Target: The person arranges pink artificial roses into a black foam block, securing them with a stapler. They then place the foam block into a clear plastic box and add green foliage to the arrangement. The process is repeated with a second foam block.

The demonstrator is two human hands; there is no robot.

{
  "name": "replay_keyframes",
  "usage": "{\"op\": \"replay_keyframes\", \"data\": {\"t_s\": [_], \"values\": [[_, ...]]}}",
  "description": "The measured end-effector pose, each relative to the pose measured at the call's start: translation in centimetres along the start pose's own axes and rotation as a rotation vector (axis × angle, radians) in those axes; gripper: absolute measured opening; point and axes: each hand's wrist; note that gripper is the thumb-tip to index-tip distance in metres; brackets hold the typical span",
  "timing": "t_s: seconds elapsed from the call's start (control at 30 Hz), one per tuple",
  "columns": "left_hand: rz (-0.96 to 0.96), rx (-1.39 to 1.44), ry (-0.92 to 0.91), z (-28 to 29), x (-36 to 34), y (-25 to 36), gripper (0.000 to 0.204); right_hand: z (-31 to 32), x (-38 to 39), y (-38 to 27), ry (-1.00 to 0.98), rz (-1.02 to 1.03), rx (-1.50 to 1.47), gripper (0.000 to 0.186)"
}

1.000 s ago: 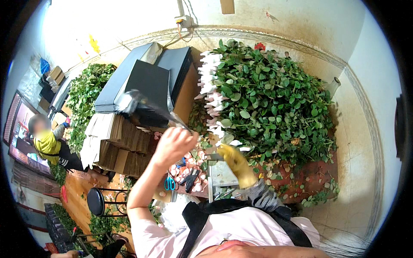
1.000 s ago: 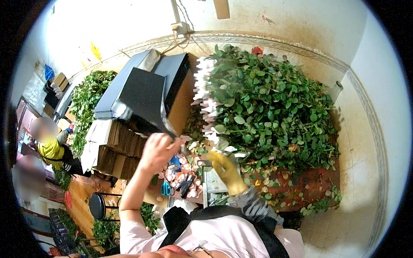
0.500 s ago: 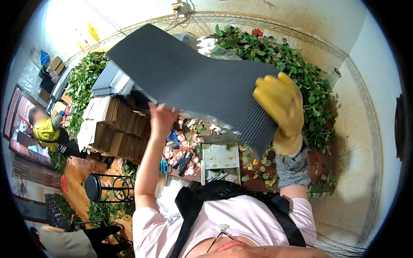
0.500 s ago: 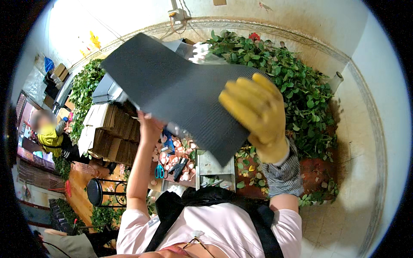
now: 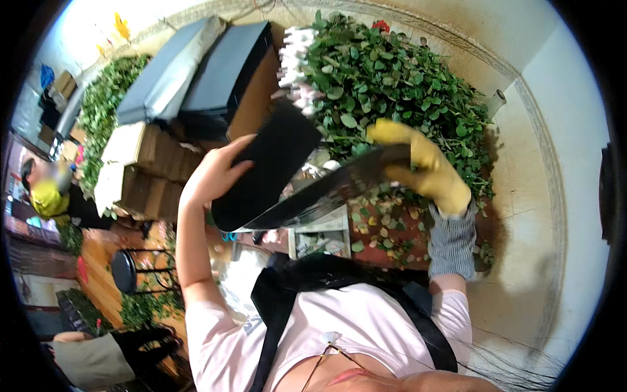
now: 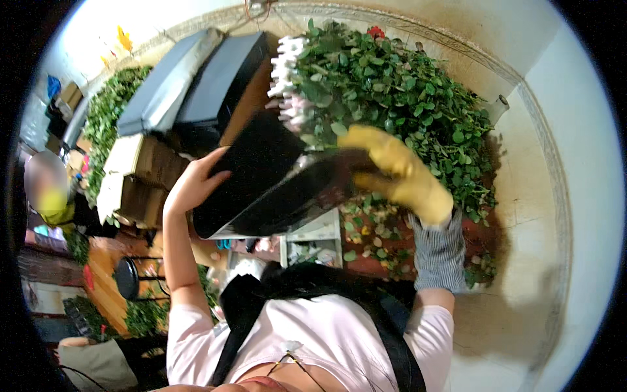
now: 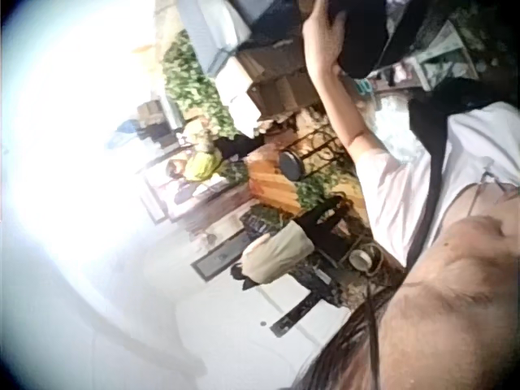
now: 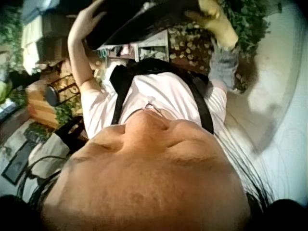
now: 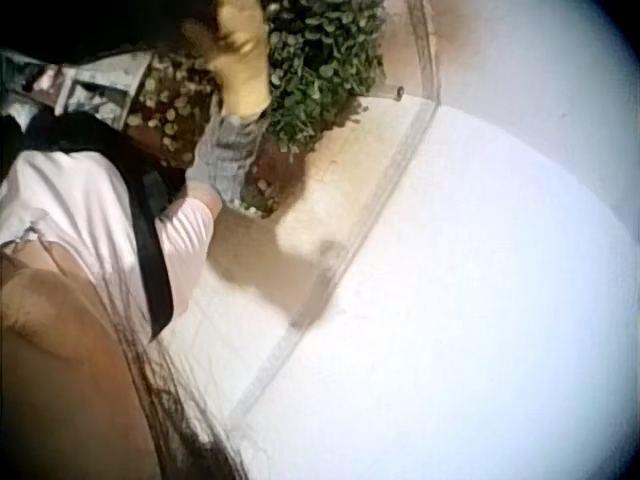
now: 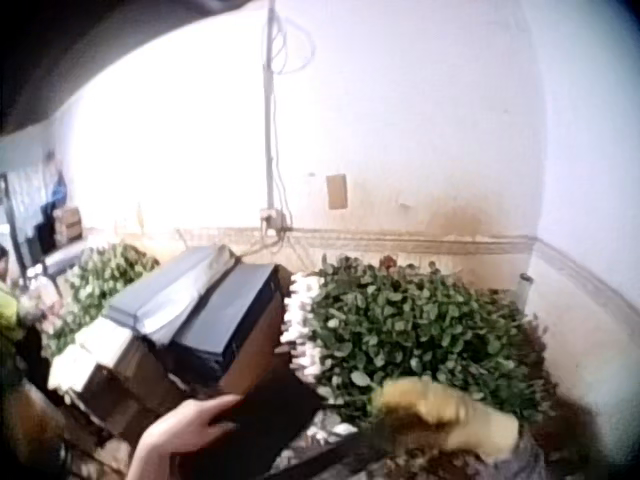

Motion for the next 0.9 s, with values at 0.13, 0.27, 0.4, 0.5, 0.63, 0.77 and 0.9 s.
{"op": "replay_keyframes", "data": {"t_s": [0.13,0.27,0.4,0.5,0.63,0.77,0.9], "values": [[-0.18,0.22,-0.048,-4.1,-0.2,5.5,0.052,-0.5,-3.7,0.6,-0.297,-0.031,-0.155,0.037],[-0.122,0.467,0.125,-10.9,2.2,-1.2,0.05,-1.1,-3.9,1.0,-0.352,0.139,0.157,0.022],[0.328,0.216,0.291,-19.5,7.5,-10.7,0.018,-7.9,0.0,5.8,-0.315,-0.067,0.467,0.029],[0.298,0.012,0.099,-26.5,8.1,-14.8,0.019,-18.3,3.0,13.0,-0.364,-0.1,0.57,0.025],[0.271,0.879,0.06,-39.7,8.2,-21.7,0.027,-24.0,-1.2,11.8,-0.593,-0.017,0.612,0.014],[0.041,0.921,0.105,-43.8,6.8,-23.2,0.021,-23.5,-2.3,13.4,-0.563,0.02,0.467,0.016],[-0.063,0.398,0.003,-40.7,5.1,-21.5,0.015,-21.3,-3.4,14.3,-0.546,-0.019,0.253,0.019]]}}
Point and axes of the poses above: each hand's wrist, its own x-axis away from the middle knuckle, its own z-axis out of the back of the hand, y = z × x, and after that the axes turned 4 degrees about -z, right-handed
